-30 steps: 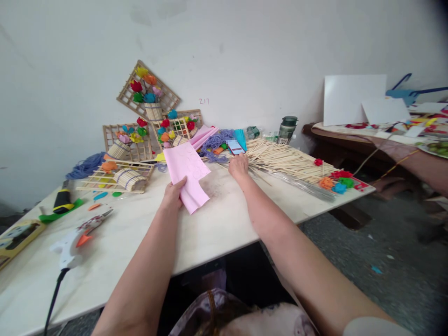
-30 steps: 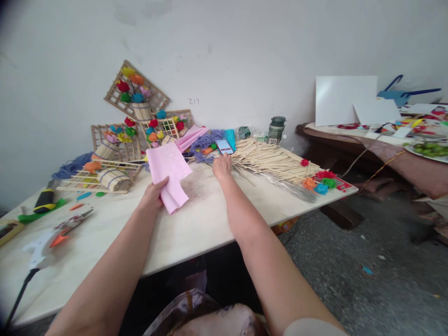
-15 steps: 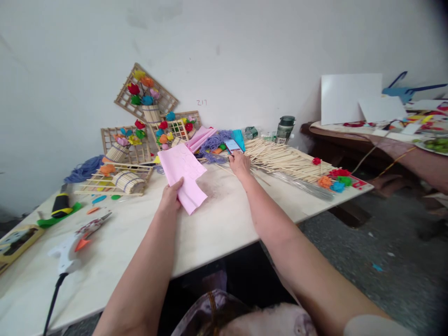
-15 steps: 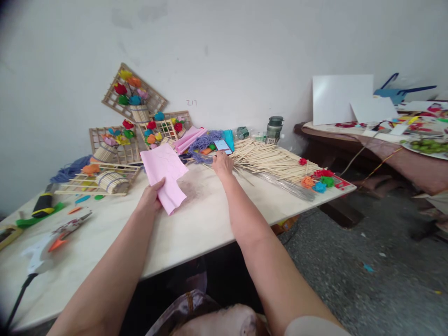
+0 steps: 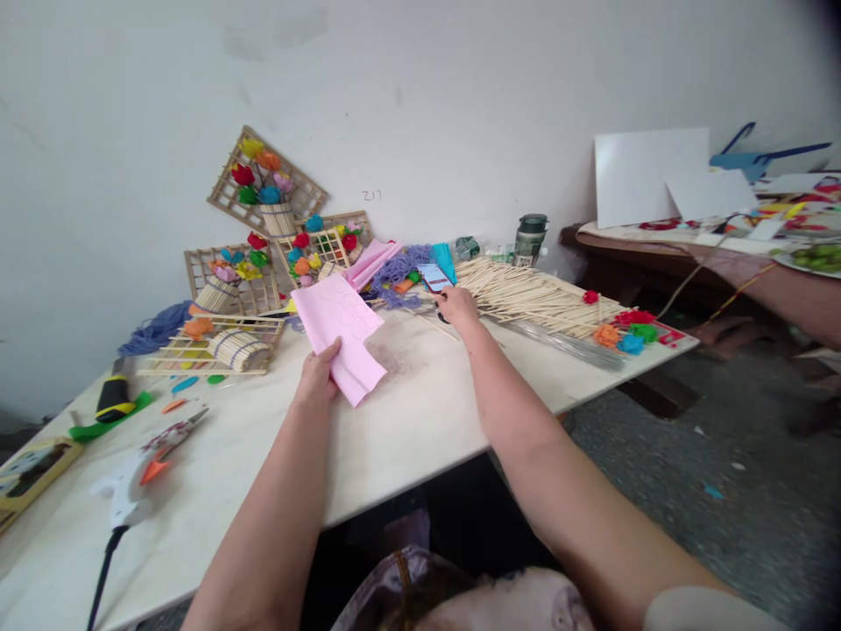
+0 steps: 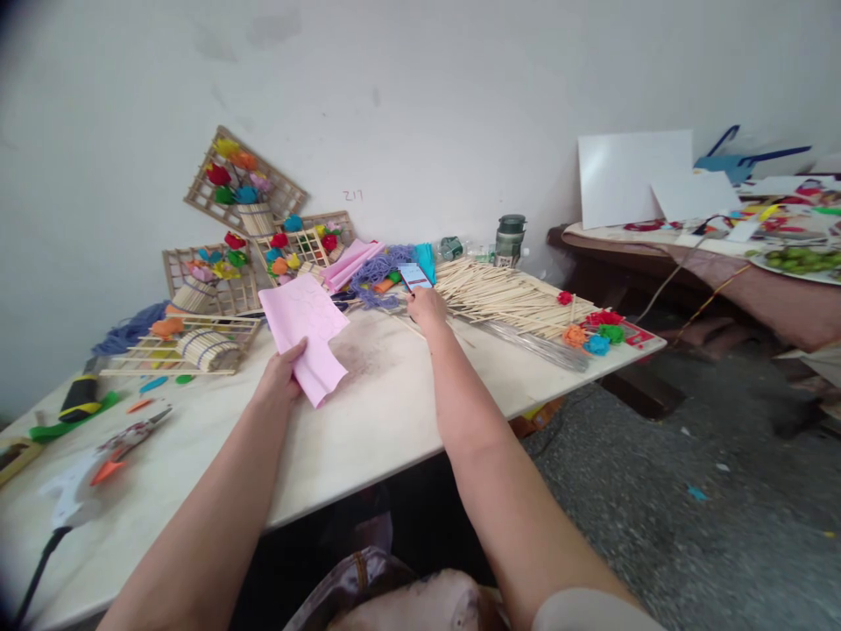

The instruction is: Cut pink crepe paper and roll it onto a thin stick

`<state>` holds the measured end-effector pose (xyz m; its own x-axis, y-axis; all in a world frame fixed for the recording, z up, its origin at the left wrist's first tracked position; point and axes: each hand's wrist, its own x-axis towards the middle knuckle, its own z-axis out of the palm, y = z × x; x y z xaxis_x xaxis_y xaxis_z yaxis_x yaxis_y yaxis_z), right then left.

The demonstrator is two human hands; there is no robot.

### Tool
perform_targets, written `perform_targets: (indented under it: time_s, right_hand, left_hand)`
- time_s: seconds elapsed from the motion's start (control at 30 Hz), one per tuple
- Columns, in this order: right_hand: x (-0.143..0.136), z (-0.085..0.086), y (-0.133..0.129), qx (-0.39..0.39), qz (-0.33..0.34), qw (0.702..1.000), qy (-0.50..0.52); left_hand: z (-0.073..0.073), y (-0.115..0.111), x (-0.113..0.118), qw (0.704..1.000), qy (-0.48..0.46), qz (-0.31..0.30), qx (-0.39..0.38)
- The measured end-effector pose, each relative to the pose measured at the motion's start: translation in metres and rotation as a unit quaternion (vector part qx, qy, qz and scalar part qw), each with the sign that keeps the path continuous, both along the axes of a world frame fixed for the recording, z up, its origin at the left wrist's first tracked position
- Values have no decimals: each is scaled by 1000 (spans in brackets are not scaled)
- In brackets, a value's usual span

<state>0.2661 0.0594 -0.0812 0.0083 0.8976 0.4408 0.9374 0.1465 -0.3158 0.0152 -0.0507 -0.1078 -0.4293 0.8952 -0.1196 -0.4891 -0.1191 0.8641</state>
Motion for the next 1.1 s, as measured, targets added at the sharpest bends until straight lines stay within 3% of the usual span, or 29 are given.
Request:
perform_targets:
  time_s: [0.2,0.53,0.6,0.8,1.0,1.1]
  right_hand:
    - [4,3,-2,-13,-67,998,13]
    - [-2,8,-7,14,-50,998,23]
    - [-11,8,-10,42,-14,999,24]
    - [-50,-6,-24,104,177,977,-50]
    - [-78,-18,-43,18,301,937,-176]
    - [-83,-17,-52,-31,321,926,-197]
  left_hand:
    - [-3,2,-2,1000,4,-7,6]
    - [1,1,-2,999,8,47,4]
    - [-1,3,-3,998,11,66,8]
    - [-4,6,-7,992,11,117,40]
    - [-4,6,-9,990,20,131,51]
    - [-5,7,-9,989,33,134,55]
